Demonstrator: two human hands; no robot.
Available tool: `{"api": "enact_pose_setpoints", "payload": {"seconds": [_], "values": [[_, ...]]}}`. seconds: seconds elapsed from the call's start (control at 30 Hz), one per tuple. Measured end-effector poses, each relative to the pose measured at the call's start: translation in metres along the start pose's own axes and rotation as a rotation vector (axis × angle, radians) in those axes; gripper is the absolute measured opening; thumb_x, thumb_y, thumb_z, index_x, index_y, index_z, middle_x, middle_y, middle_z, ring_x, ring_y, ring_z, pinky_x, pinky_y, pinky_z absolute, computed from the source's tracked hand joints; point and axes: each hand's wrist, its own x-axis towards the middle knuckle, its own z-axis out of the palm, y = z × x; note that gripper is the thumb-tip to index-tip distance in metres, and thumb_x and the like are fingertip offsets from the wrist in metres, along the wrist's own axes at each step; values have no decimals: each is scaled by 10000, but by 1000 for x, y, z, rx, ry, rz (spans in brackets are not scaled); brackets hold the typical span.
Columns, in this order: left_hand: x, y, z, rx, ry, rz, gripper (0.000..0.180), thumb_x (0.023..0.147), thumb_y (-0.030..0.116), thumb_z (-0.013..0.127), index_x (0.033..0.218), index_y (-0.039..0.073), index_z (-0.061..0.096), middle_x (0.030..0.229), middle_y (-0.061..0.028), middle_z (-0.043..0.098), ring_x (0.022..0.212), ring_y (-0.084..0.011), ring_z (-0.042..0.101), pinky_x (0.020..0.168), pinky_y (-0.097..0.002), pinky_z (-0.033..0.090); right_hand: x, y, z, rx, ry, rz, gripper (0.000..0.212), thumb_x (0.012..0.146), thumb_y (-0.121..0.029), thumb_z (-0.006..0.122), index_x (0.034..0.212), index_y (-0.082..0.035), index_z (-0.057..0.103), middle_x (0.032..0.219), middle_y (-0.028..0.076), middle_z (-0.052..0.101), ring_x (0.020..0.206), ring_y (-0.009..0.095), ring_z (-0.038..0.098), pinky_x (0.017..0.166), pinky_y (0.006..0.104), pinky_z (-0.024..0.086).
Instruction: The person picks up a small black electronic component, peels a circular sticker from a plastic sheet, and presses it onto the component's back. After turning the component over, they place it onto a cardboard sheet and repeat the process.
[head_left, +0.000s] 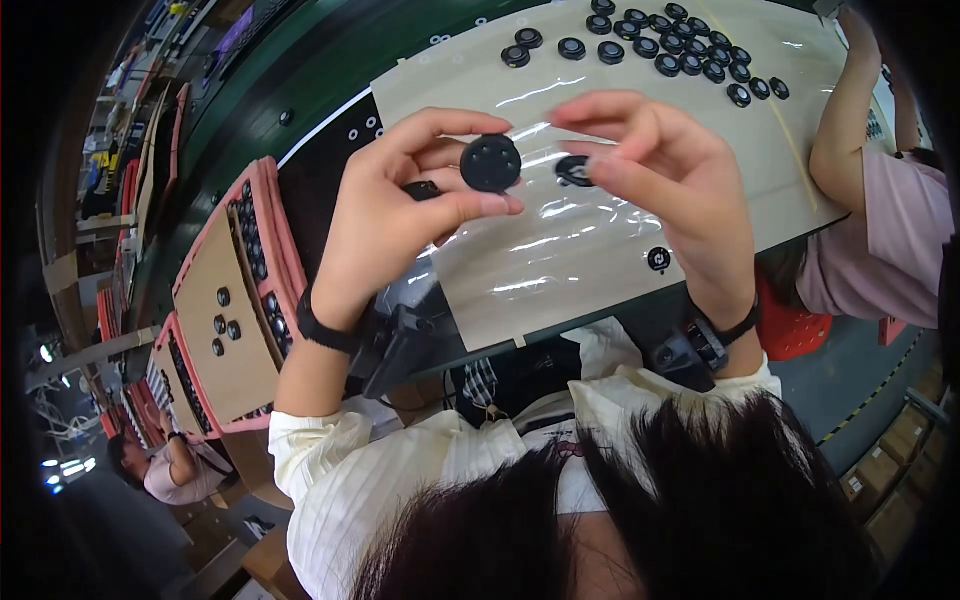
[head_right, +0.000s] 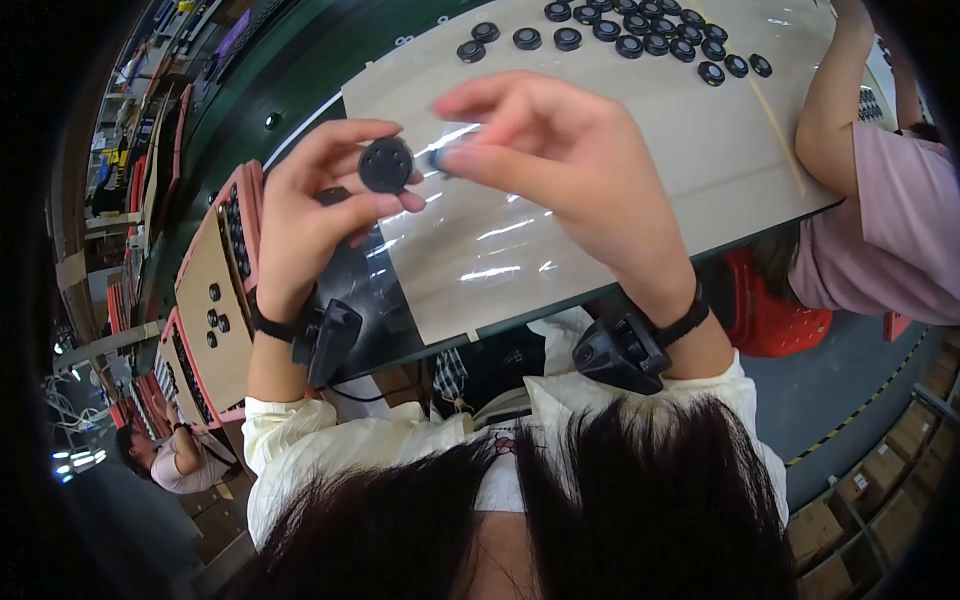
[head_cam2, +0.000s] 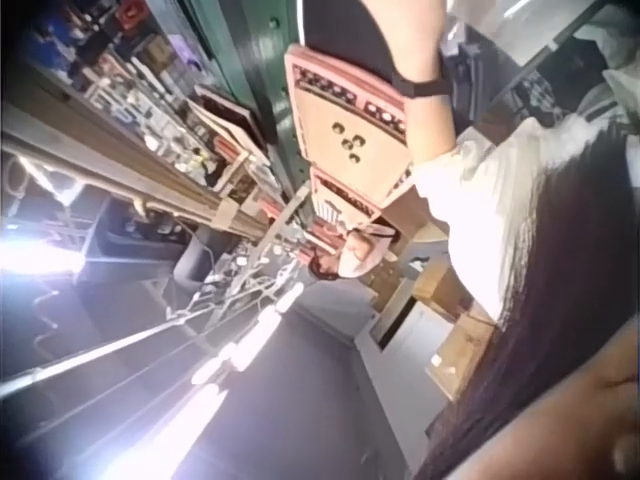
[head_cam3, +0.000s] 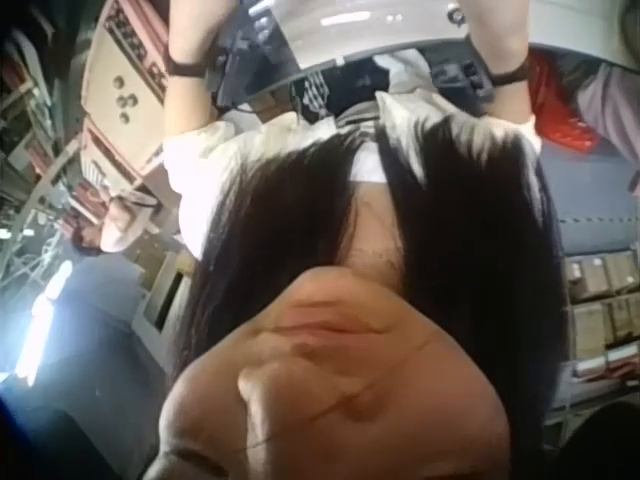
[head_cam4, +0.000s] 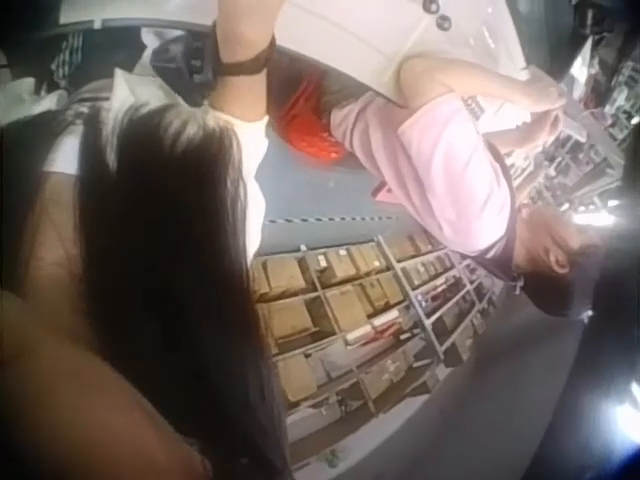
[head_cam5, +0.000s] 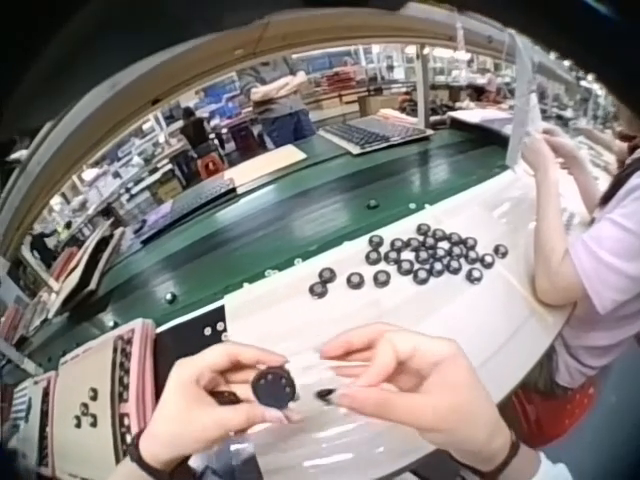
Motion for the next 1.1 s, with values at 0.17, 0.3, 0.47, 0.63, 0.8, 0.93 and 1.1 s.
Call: {"api": "enact_pose_setpoints", "payload": {"seconds": [0.17, 0.3, 0.47, 0.63, 0.8, 0.93, 1.1], "values": [[-25, 8, 15, 40, 118, 253, 378, 648, -124, 631, 1007, -55, 534, 888, -98, 608, 786, -143, 619, 609, -185, 480, 10, -12, 26, 172, -125, 85, 152, 748, -15, 586, 636, -45, 487, 1061, 207, 531, 883, 212, 575, 805, 292, 439], [-36, 23, 20, 107, 119, 231, 408, 607, -125, 649, 991, -102, 513, 862, -150, 600, 721, -228, 626, 646, -278, 520, 8, -21, 34, 193, -178, 156, 188, 735, -46, 609, 605, -60, 474, 1037, 204, 549, 805, 176, 590, 757, 268, 450], [-40, 28, 20, 182, 110, 299, 407, 602, -123, 652, 988, -98, 527, 863, -153, 600, 699, -217, 626, 643, -279, 518, 3, -27, 38, 202, -178, 151, 203, 726, -61, 622, 589, -78, 473, 1028, 199, 558, 805, 150, 579, 727, 245, 439], [-44, 32, 23, 158, 143, 280, 423, 595, -123, 650, 999, -97, 525, 824, -157, 604, 696, -210, 624, 640, -281, 518, 2, -29, 40, 228, -193, 130, 206, 731, -69, 622, 587, -85, 476, 1022, 195, 564, 799, 140, 572, 727, 242, 428], [-46, 40, 30, 59, 183, 229, 435, 588, -126, 642, 1006, -98, 523, 793, -161, 608, 684, -211, 621, 636, -283, 520, -2, -29, 42, 186, -178, 98, 211, 728, -78, 632, 581, -86, 481, 1010, 182, 572, 797, 129, 569, 724, 239, 424], [-47, 41, 27, 122, 187, 253, 452, 581, -126, 641, 1015, -101, 518, 794, -169, 607, 675, -214, 618, 625, -291, 530, -4, -30, 47, 234, -117, 148, 172, 726, -88, 648, 642, -51, 503, 1011, 169, 574, 794, 138, 572, 736, 259, 442], [-50, 43, 32, 142, 227, 275, 479, 575, -122, 642, 1035, -105, 509, 800, -178, 605, 670, -216, 617, 605, -297, 542, 6, -28, 44, 418, -321, 404, 694, 779, 9, 579, 1311, 5, 134, 874, 140, 597, 785, 175, 584, 895, 316, 406]]}}
